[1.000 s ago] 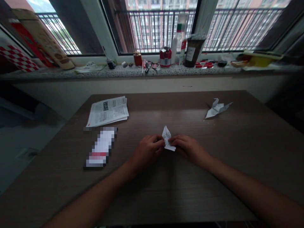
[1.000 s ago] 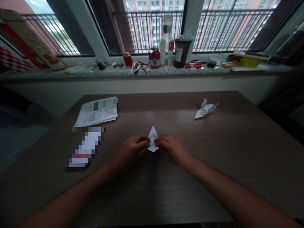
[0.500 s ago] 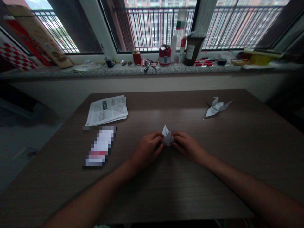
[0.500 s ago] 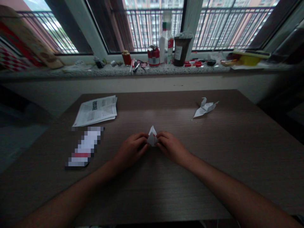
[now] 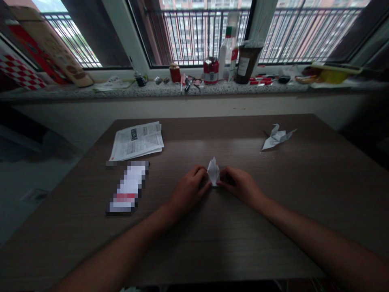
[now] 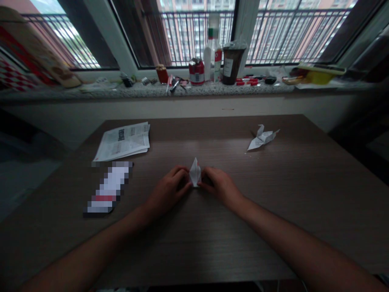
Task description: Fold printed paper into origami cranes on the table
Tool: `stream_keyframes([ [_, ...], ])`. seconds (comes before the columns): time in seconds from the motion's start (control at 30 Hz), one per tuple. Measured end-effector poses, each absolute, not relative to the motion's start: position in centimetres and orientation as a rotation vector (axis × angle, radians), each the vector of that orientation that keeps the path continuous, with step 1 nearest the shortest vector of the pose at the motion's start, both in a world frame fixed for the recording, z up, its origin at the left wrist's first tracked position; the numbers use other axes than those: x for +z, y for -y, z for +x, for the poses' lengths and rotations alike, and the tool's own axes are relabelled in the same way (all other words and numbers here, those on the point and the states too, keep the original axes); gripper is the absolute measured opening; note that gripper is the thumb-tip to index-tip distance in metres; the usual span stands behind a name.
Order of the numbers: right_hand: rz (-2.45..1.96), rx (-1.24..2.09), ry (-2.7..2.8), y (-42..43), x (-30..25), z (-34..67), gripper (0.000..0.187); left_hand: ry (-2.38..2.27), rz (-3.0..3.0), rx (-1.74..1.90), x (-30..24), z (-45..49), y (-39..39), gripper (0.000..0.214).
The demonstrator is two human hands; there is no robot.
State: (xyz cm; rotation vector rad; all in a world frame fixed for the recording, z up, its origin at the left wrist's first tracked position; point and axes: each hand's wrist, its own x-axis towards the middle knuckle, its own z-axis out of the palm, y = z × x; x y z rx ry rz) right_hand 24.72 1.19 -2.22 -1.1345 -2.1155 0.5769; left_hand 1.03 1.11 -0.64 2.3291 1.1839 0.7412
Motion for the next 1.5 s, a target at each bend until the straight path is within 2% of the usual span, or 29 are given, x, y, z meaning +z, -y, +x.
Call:
stream_keyframes([
  [0.5,-0.901,0.264,2.392,-0.5,-1.2,24.8,0.025,-1.254,2.499,0.695,-0.2,-0.2,-1.2,0.014],
  [0.63,-0.866,0.288,2.384,-0.8,-1.3,25.0,0.024,-1.189,2.479,0.659,0.1,-0.2,-0.9,0.031],
  [0.8,-0.915,0.315,2.288,-1.3,-1.6,25.5,0.026,-1.134,2.442,0.686,-0.3,-0.1,-1.1,0.029],
  [1.03,-0.990,0.398,2.214,-1.4,-1.5,25.3,0.014,-1.121,2.371,0.712,0.0,-0.1,-1.2,0.028],
  [1.5,-1.119,0.457,2.180,-1.3,-1.6,24.8,0.012,-1.132,2.319,0.692,0.1,0.3,-1.1,0.037],
])
